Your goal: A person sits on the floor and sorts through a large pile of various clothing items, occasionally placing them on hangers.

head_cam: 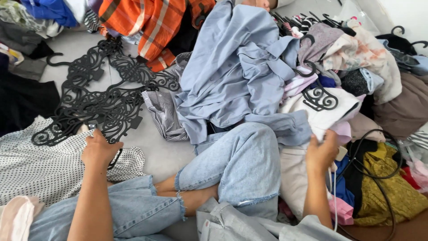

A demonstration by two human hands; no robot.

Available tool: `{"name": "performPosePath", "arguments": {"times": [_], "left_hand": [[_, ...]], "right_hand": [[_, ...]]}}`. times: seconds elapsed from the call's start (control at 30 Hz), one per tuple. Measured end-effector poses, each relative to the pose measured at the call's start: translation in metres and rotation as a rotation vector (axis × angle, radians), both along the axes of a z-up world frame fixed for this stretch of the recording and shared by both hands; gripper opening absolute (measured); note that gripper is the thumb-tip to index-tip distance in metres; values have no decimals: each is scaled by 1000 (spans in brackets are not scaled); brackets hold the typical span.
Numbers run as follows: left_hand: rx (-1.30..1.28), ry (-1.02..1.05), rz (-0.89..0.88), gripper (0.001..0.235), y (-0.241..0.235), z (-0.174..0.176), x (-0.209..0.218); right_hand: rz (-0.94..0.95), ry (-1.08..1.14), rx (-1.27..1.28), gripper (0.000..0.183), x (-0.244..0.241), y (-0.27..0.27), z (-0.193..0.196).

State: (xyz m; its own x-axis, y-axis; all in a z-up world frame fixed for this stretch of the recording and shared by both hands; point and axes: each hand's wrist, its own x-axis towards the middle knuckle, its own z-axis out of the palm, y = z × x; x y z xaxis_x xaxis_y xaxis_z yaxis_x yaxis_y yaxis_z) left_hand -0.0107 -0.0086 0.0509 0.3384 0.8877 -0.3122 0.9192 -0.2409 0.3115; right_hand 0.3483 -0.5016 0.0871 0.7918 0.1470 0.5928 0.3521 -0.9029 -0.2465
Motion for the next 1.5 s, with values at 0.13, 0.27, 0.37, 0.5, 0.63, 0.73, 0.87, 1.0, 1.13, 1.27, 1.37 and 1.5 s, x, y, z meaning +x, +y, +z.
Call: {"name": "performPosePath", "arguments": {"times": [0.13, 0.27, 0.37, 0.5, 0.63, 0.73, 0.87, 1.0, 1.13, 1.27, 1.37, 1.5], "left_hand": [[12, 6, -16, 78, 2, -10, -1], [20, 13, -27, 83, -4, -4, 0], [-9, 15, -12, 83, -6, 3, -1], [-21, 16, -9, 85, -6, 4, -1], [-30, 17, -6, 87, -3, -1, -2], [-24, -1, -10, 84, -3, -2, -3], [-29, -8, 5, 84, -3, -7, -6], [-108, 77, 0, 82, 5, 1, 4], [-219, 161, 26, 79, 3, 10, 9], [-199, 118, 23, 77, 5, 5, 9], [-230, 127, 36, 76, 2, 10, 8], [-219, 91, 44, 78, 3, 12, -1]], "right_hand": [[90, 105, -19, 27, -48, 71, 23], [181, 79, -64, 16, -89, 106, 36], [199, 187, 242, 23, -84, 99, 27], [119, 341, 484, 46, -71, 64, 10], [-79, 840, -90, 79, -73, 53, 55], [15, 782, -114, 60, -62, 31, 47], [129, 831, 472, 37, -102, 65, 97], [29, 1034, 828, 28, -156, 100, 147], [196, 1081, 885, 23, -174, 80, 134], [388, 1090, 807, 26, -196, 71, 107], [493, 1151, 579, 44, -208, 106, 116], [522, 882, 804, 23, -198, 150, 109]]}}
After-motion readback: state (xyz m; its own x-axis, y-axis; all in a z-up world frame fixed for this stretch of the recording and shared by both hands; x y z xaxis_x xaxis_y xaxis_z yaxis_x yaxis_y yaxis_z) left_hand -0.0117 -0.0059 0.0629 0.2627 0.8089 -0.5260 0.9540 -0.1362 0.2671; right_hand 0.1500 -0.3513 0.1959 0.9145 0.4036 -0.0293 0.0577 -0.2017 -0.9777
